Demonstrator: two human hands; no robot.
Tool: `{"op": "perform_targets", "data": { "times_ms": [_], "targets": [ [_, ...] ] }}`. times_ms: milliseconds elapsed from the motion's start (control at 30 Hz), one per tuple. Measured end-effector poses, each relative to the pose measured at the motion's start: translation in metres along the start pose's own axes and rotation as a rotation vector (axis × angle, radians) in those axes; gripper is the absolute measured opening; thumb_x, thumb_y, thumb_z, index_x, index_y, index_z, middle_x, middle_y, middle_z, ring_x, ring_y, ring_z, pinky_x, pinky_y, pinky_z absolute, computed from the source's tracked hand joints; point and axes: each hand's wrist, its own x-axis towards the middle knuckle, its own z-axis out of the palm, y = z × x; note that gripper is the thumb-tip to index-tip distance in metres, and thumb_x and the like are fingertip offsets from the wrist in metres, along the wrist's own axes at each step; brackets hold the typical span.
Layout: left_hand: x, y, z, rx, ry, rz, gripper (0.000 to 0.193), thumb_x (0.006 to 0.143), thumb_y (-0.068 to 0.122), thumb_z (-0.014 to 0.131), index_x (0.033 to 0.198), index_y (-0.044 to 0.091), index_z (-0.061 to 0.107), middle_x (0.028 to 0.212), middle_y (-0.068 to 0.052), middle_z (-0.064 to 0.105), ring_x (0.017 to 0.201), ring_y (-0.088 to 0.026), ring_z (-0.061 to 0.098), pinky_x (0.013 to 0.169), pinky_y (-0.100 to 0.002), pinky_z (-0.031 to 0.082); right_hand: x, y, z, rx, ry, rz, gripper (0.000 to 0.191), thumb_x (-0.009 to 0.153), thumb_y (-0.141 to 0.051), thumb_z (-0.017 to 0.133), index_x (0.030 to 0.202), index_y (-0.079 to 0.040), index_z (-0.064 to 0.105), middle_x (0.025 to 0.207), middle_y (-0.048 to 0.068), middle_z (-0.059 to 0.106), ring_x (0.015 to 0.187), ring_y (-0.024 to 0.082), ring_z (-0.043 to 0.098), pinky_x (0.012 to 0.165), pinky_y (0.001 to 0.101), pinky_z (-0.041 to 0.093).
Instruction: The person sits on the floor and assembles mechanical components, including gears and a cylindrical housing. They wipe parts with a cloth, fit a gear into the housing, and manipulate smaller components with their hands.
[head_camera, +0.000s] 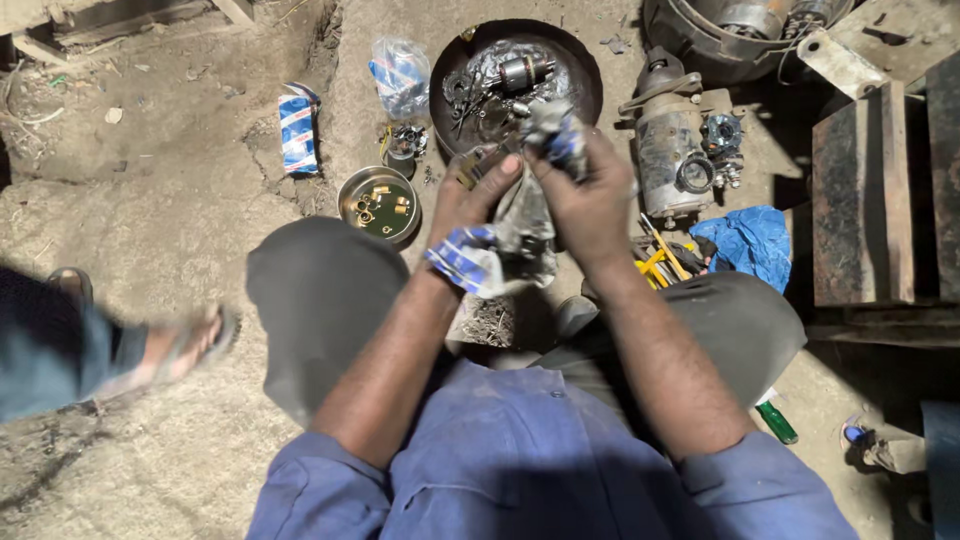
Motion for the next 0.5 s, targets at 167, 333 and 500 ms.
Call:
{"op": "perform_targets", "data": {
  "times_ms": [167, 333, 500],
  "targets": [
    [0.006, 0.001, -0.014, -0.399, -0.015, 0.036, 0.077, 0.089, 0.049, 0.081, 0.135, -0.009, 0.06, 0.118, -0.02, 0.07, 0.105, -0.031, 0.065, 0.089, -0.039, 0.058, -0.028, 0.001, 0.032, -0.131, -0.272, -0.336, 0.05, 0.082, -0.002, 0.071, 0.129, 0.006, 0.059, 0.141, 0.028, 0.054, 0.14, 0.046, 0.048, 0.121, 0.0615, 0.036],
    [0.004, 0.013, -0.038, -0.53, 0.177, -0.086, 0.067, 0.079, 0.057, 0.067, 0.123, 0.007, 0.062, 0.105, -0.013, 0.074, 0.096, -0.027, 0.076, 0.085, -0.043, 0.065, -0.071, -0.006, 0.007, 0.173, -0.546, -0.504, 0.035, 0.075, -0.009, 0.075, 0.109, -0.005, 0.064, 0.123, 0.017, 0.068, 0.127, 0.04, 0.062, 0.119, 0.0559, 0.039],
    [0.005, 0.029, -0.031, -0.772, -0.021, 0.151, 0.057, 0.091, 0.03, 0.084, 0.128, -0.002, 0.057, 0.113, -0.02, 0.069, 0.111, -0.034, 0.07, 0.107, -0.047, 0.058, -0.083, -0.031, -0.011, 0.499, 0.002, 0.361, 0.04, 0.092, -0.005, 0.055, 0.131, 0.002, 0.061, 0.127, 0.02, 0.069, 0.122, 0.032, 0.068, 0.111, 0.0435, 0.05]
  ]
}}
